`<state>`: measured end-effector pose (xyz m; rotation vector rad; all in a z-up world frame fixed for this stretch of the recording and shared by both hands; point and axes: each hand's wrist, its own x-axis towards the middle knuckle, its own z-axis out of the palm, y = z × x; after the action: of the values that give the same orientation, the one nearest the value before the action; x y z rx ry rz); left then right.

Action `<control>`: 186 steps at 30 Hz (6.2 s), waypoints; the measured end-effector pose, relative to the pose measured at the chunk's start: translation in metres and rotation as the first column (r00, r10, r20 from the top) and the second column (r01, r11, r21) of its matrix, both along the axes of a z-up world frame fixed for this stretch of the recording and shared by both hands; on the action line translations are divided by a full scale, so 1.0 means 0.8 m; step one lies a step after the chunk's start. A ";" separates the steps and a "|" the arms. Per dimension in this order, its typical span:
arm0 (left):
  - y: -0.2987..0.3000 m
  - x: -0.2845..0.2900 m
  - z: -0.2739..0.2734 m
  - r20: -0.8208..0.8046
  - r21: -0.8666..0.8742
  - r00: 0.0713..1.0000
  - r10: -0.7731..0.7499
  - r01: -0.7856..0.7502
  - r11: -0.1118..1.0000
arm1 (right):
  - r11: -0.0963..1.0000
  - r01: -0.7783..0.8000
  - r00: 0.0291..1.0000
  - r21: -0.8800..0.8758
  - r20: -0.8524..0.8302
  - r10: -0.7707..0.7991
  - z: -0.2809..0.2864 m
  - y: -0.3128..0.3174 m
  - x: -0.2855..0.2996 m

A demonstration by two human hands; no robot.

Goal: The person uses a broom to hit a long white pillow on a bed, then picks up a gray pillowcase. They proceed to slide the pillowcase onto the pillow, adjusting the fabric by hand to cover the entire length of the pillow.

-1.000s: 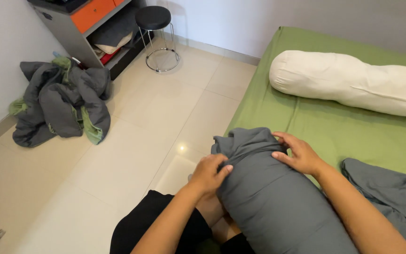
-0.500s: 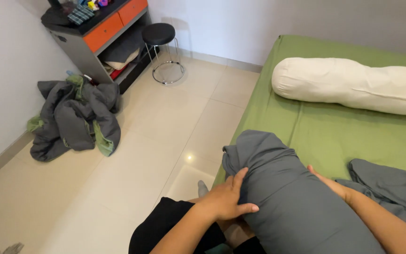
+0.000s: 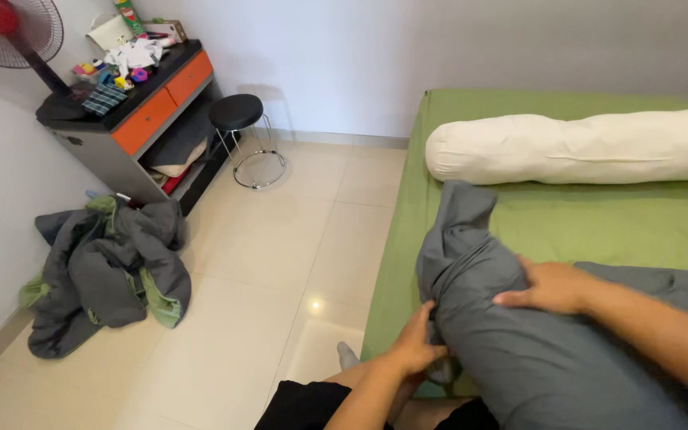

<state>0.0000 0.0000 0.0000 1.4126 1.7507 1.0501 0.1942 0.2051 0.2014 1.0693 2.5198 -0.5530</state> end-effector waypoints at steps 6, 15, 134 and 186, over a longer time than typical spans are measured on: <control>-0.036 -0.042 -0.045 0.131 0.026 0.920 0.369 -0.376 0.926 | 0.987 -0.143 0.990 0.075 0.031 0.141 0.002 -0.106 -0.074; -0.016 -0.048 0.091 -0.218 0.545 0.837 0.501 -0.322 0.774 | 0.930 -0.356 0.933 0.090 0.094 0.348 0.018 -0.125 -0.081; 0.048 0.013 0.112 0.637 0.249 0.761 -0.122 -0.054 0.967 | 0.923 0.168 0.982 0.347 0.026 -0.189 0.162 -0.065 0.052; 0.077 -0.008 0.178 -0.371 0.008 0.907 0.201 -0.213 0.977 | 0.907 -0.403 0.915 0.123 0.092 0.393 -0.011 -0.134 -0.093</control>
<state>-0.0066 0.0619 0.1422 1.5032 2.2209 0.8953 0.1194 0.0981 0.1928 0.5704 2.6447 -0.2231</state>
